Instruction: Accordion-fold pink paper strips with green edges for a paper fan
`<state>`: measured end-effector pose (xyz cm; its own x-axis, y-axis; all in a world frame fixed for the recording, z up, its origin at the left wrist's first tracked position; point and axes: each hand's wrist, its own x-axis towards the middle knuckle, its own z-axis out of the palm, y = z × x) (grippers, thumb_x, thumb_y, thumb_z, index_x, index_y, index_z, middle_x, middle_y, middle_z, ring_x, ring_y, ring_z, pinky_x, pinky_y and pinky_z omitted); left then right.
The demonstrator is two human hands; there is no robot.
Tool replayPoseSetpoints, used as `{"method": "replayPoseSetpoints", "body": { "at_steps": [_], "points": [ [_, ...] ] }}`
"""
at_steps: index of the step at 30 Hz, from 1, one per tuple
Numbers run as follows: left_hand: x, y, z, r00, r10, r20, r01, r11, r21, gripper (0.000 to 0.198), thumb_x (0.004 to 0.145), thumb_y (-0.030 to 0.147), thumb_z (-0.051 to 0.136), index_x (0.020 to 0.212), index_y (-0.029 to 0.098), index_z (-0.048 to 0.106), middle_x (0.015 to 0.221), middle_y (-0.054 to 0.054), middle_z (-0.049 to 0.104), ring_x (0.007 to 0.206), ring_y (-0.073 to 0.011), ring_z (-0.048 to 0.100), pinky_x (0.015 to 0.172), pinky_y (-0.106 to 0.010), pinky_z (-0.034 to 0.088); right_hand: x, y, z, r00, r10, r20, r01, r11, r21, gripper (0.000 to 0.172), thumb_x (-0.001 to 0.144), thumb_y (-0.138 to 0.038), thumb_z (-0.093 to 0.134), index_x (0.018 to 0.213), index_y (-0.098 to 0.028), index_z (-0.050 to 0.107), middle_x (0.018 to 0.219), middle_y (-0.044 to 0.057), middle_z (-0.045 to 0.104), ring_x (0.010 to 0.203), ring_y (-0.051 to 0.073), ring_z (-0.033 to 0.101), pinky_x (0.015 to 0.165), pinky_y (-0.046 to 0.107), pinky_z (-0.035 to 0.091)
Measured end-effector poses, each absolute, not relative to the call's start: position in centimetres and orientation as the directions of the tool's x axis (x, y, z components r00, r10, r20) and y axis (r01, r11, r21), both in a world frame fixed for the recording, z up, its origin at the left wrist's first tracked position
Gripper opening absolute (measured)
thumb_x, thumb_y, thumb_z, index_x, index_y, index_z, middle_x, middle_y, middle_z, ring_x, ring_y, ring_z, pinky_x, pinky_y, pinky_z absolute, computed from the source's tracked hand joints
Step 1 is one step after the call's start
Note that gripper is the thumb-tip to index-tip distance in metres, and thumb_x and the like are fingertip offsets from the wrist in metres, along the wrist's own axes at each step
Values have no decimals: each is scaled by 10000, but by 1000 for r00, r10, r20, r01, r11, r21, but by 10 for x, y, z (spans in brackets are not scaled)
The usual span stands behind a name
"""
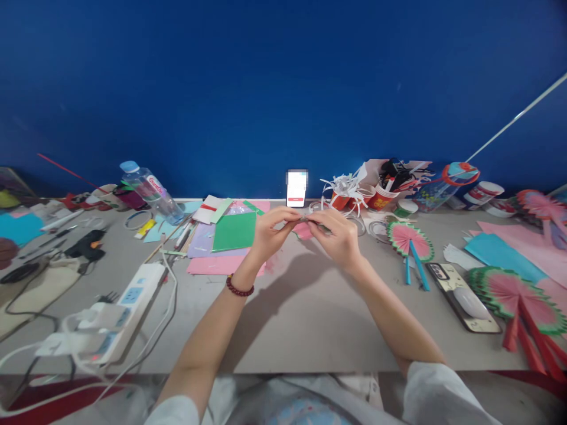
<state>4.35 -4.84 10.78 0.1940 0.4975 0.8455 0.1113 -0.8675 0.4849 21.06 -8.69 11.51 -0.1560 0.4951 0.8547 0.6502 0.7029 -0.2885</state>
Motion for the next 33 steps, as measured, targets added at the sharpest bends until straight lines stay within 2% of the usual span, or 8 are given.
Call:
{"method": "replayPoseSetpoints", "body": {
  "at_steps": [9,15,20,25,30,33],
  "points": [
    [45,-55,113,220,537,814,105,-843,528,71,826,175,645,875,179,696,881,-73,727,852,-161,678,768,-313,569,211,-89,114,-104,548,830,682,647,-341,180,861,-182,551,906,-266,703,837,37,740,787,188,679,729,328,548],
    [45,-58,115,241,547,801,158,-837,524,110,865,188,590,926,175,681,902,-77,706,841,-141,654,724,-269,564,208,-93,118,-86,592,801,638,650,-413,147,858,-215,572,898,-253,708,838,39,739,782,181,674,690,311,542],
    [46,-58,114,216,545,810,202,-836,510,66,839,178,601,879,158,649,854,-62,675,803,-129,630,668,-236,559,211,-95,126,-57,724,688,467,628,-623,149,840,-213,583,924,-221,707,879,40,733,808,172,668,735,308,537],
    [46,-58,112,206,551,808,229,-830,508,56,820,159,607,869,154,632,851,-57,666,798,-126,626,666,-230,553,216,-89,126,-72,882,465,222,469,-855,193,866,-285,547,871,-198,719,821,37,727,723,144,666,646,269,545],
    [45,-57,112,239,595,768,227,-803,551,69,834,189,609,888,163,642,875,-61,674,818,-134,628,700,-251,552,219,-79,117,-64,926,372,93,376,-922,145,771,-316,678,831,-187,706,766,26,709,656,131,657,625,273,566],
    [43,-56,112,270,611,744,204,-792,576,59,842,197,604,870,162,643,858,-54,673,810,-131,626,731,-264,545,221,-75,114,-94,929,358,83,365,-927,152,756,-317,699,834,-187,702,763,24,703,640,124,655,621,270,564]
  ]
}}
